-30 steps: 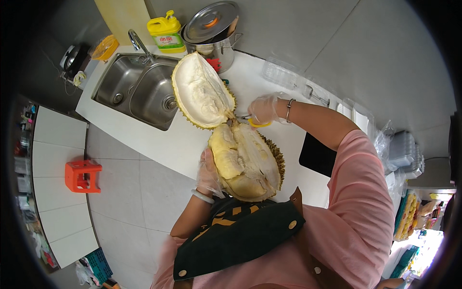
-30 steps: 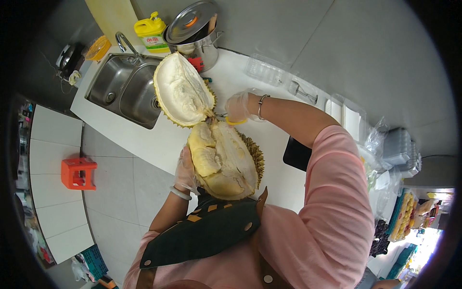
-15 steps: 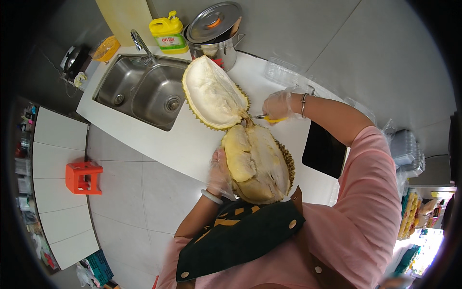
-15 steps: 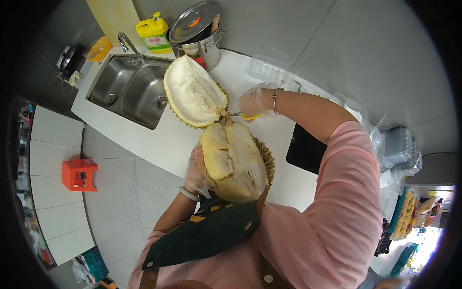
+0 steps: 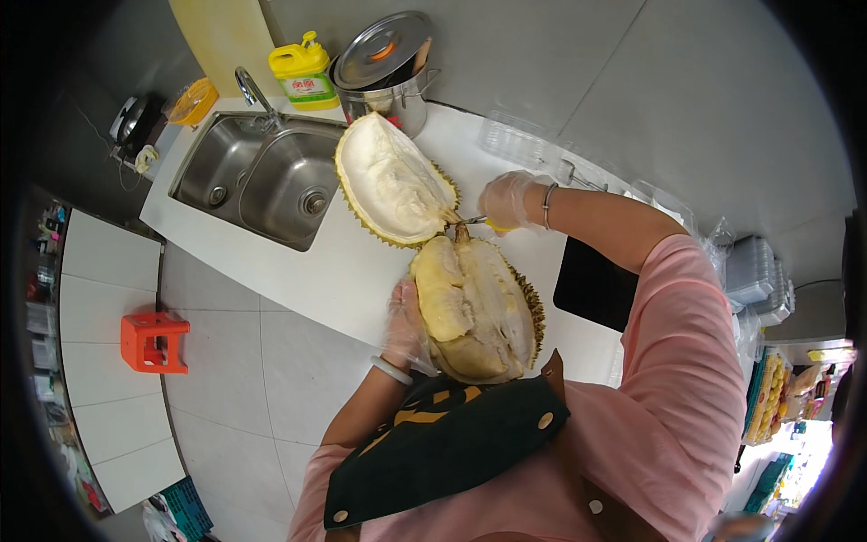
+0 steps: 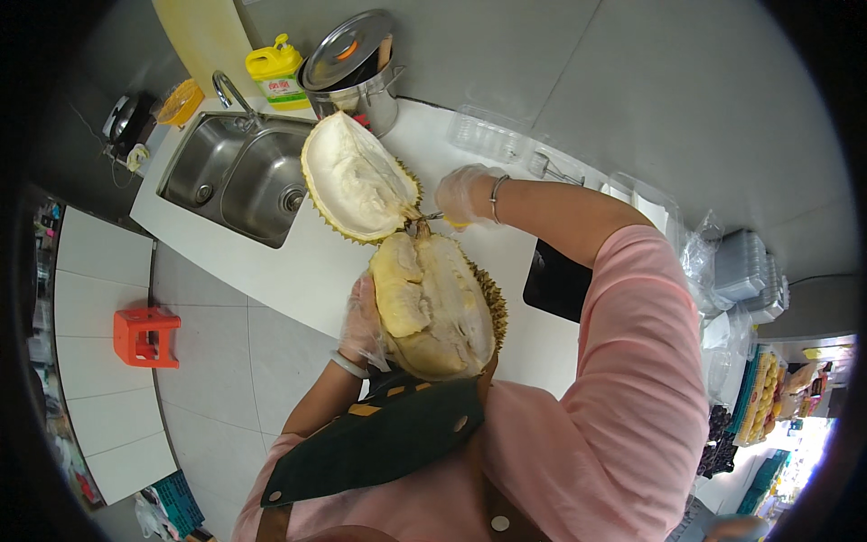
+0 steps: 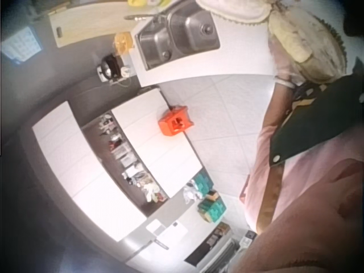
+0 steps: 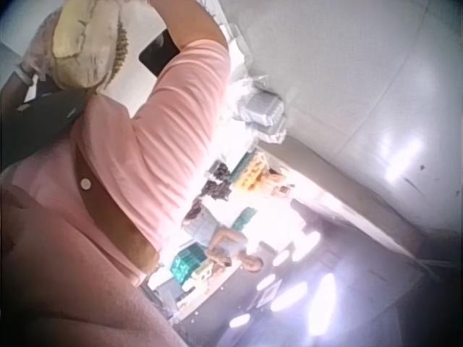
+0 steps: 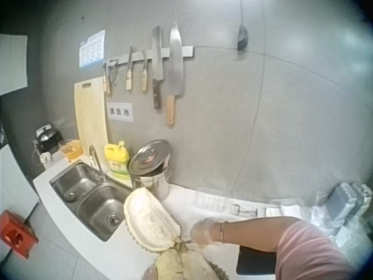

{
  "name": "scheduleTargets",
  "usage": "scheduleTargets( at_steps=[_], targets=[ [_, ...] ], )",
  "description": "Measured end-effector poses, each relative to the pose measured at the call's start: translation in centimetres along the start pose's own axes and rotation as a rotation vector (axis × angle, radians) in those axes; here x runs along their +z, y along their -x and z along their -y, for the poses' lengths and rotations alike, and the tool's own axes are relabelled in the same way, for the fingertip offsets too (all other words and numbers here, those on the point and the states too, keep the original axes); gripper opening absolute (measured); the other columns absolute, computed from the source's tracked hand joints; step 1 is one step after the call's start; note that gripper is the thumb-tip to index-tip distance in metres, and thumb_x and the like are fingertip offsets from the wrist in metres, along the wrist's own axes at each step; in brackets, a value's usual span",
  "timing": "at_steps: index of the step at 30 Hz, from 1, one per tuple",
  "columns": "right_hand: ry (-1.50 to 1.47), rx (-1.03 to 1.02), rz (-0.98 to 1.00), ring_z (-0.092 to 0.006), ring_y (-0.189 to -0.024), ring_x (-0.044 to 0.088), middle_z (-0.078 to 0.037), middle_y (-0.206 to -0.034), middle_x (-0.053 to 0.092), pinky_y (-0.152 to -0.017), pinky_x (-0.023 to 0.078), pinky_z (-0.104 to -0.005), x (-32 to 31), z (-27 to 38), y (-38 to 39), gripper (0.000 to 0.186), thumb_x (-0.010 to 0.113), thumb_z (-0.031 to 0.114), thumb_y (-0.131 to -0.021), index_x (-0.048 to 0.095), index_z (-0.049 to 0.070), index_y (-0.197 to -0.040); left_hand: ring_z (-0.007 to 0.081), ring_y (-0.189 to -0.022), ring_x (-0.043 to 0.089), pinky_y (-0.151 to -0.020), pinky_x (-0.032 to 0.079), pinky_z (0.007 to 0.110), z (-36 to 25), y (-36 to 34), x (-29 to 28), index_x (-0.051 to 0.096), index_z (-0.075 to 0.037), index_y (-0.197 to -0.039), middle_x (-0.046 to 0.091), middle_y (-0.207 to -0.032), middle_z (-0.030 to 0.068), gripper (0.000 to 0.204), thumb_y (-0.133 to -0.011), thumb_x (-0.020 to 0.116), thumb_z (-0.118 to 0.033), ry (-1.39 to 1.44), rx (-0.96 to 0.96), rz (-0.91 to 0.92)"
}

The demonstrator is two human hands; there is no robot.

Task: The person opens a durian by hand, separates the husk, and removes the fruit pods. They place the pods into a plastic bag and then into a container on the counter.

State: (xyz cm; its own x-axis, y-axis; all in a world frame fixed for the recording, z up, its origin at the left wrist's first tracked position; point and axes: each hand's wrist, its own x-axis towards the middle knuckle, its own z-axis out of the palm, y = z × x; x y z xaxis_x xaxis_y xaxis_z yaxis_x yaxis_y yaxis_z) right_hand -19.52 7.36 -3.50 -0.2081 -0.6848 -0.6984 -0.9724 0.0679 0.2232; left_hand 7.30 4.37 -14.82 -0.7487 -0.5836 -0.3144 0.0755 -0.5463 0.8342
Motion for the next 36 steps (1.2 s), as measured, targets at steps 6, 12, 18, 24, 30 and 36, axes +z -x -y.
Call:
scheduleTargets(
  at_steps=[6, 12, 18, 24, 30, 36],
  targets=[
    [-0.247, 0.069, 0.038, -0.0338, -0.092, 0.067, -0.012, -0.094, 0.072, -0.079, 0.053, -0.0456, 4.8, -4.2, 0.8, 0.044, 0.076, 0.039, -0.079, 0.068, 0.007, -0.108, 0.0171, -0.1, 0.062, -0.085, 0.054, 0.029, 0.6, -0.5, 0.4, 0.051, 0.001, -0.127, 0.063, -0.116, 0.0106, 0.034, -0.106, 0.043, -0.026, 0.028, -0.005, -0.035],
    [-0.636, 0.274, -0.414, -0.0347, -0.097, 0.066, -0.019, -0.104, 0.069, -0.086, 0.052, -0.0445, 17.1, -1.0, -1.4, 0.039, 0.069, 0.036, -0.083, 0.069, 0.003, -0.104, 0.0172, -0.101, 0.062, -0.086, 0.054, 0.03, 0.7, -0.8, 0.2, 0.049, 0.0, -0.128, 0.063, -0.116, 0.0102, 0.035, -0.106, 0.044, -0.027, 0.014, -0.009, 0.003],
    [-0.556, 0.323, -0.316, -0.035, -0.116, 0.058, -0.022, -0.121, 0.062, -0.101, 0.044, -0.0407, 15.8, 1.4, -0.9, 0.057, 0.066, 0.04, -0.087, 0.057, 0.002, -0.128, 0.016, -0.102, 0.061, -0.087, 0.053, 0.029, -0.2, -0.3, 0.1, 0.048, 0.001, -0.127, 0.061, -0.117, 0.0107, 0.038, -0.105, 0.045, -0.03, -0.141, 0.001, 0.007],
    [-1.524, 0.286, -0.703, -0.0344, -0.124, 0.055, -0.026, -0.119, 0.065, -0.105, 0.04, -0.0355, 15.4, 5.1, 6.3, 0.065, 0.053, 0.046, -0.098, 0.047, -0.004, -0.14, 0.0161, -0.099, 0.062, -0.085, 0.054, 0.029, 0.4, -0.9, -0.6, 0.049, 0.002, -0.125, 0.063, -0.114, 0.0102, 0.043, -0.104, 0.047, -0.035, -0.194, 0.006, 0.023],
    [-1.849, 0.34, -0.819, -0.028, -0.123, 0.055, -0.023, -0.128, 0.06, -0.105, 0.039, -0.0326, 18.6, 14.0, 6.9, 0.062, 0.054, 0.038, -0.1, 0.043, -0.007, -0.141, 0.0187, -0.095, 0.065, -0.082, 0.056, 0.031, -0.1, -2.7, -0.7, 0.052, 0.001, -0.121, 0.065, -0.11, 0.0116, 0.038, -0.102, 0.049, -0.032, -0.041, -0.051, 0.092],
    [-1.754, 0.412, -1.118, -0.0351, -0.131, 0.047, -0.025, -0.14, 0.05, -0.108, 0.037, -0.036, 14.7, 15.9, 5.1, 0.062, 0.056, 0.033, -0.099, 0.038, -0.005, -0.144, 0.0191, -0.094, 0.066, -0.081, 0.057, 0.031, -2.3, -5.2, -3.1, 0.051, 0.001, -0.121, 0.066, -0.108, 0.0114, 0.039, -0.102, 0.049, -0.033, 0.001, -0.024, 0.09]
  ],
)
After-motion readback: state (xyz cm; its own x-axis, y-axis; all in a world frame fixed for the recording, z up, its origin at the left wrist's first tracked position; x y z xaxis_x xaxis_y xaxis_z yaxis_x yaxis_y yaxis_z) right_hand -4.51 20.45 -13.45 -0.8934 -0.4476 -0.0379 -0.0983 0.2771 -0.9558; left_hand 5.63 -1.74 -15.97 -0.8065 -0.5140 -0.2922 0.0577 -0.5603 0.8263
